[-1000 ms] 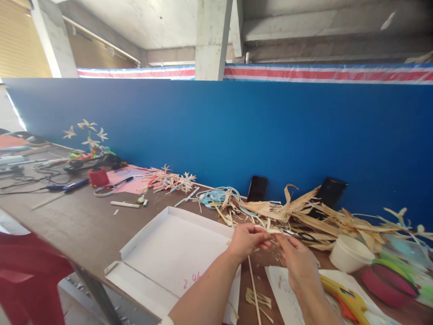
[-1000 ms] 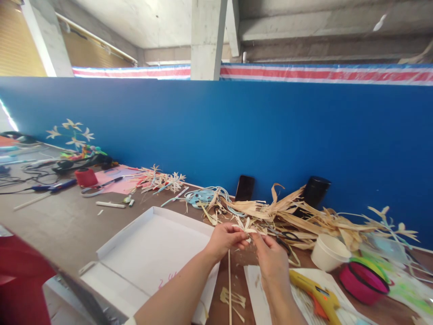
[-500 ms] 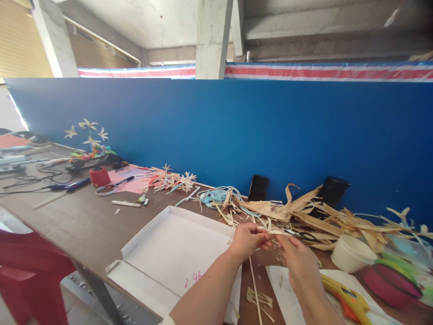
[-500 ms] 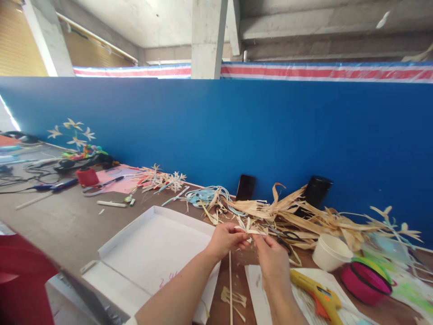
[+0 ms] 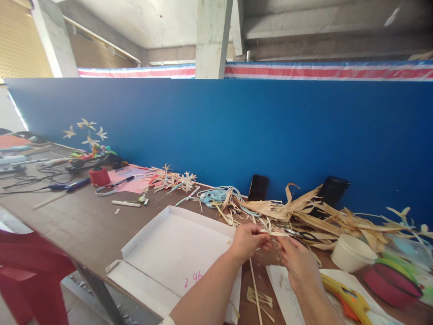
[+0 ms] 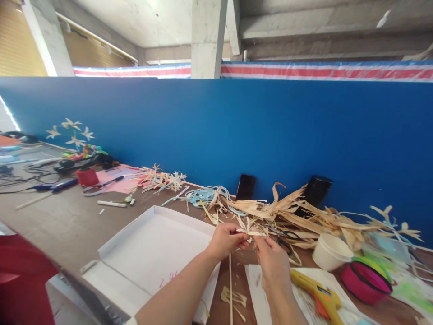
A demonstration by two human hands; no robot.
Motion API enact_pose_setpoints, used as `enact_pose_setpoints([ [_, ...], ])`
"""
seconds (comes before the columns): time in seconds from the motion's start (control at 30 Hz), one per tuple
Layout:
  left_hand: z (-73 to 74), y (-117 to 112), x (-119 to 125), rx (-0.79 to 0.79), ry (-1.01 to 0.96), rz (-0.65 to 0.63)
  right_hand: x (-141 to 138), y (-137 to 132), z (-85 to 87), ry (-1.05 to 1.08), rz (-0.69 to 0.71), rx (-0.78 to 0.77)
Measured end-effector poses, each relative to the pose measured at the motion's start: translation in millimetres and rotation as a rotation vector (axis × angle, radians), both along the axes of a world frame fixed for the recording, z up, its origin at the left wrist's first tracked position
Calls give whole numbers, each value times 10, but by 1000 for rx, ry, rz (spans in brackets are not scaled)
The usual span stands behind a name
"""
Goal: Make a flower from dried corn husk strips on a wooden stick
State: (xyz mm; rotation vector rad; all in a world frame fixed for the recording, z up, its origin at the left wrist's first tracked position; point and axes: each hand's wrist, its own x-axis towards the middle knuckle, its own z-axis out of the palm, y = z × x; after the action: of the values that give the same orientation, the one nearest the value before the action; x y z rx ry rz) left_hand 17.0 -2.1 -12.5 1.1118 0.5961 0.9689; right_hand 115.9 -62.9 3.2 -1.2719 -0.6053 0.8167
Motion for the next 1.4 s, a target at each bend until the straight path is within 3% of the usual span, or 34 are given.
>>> enact_pose_setpoints([
  [0.43, -78, 6, -11, 125, 112, 63, -24, -17, -5, -5, 1, -12],
  [0.67, -71, 1, -63, 395, 243, 140, -27, -38, 36, 23, 12, -36],
  [0.9, 12, -45, -138, 699, 342, 197, 173, -70, -57, 22, 163, -58],
  [1.23, -5, -46, -127, 828, 386, 149, 400, -179, 23, 67, 414, -106],
  [1.4, -47, -22, -122, 893, 387, 138, 423, -188, 26, 26, 431, -130],
])
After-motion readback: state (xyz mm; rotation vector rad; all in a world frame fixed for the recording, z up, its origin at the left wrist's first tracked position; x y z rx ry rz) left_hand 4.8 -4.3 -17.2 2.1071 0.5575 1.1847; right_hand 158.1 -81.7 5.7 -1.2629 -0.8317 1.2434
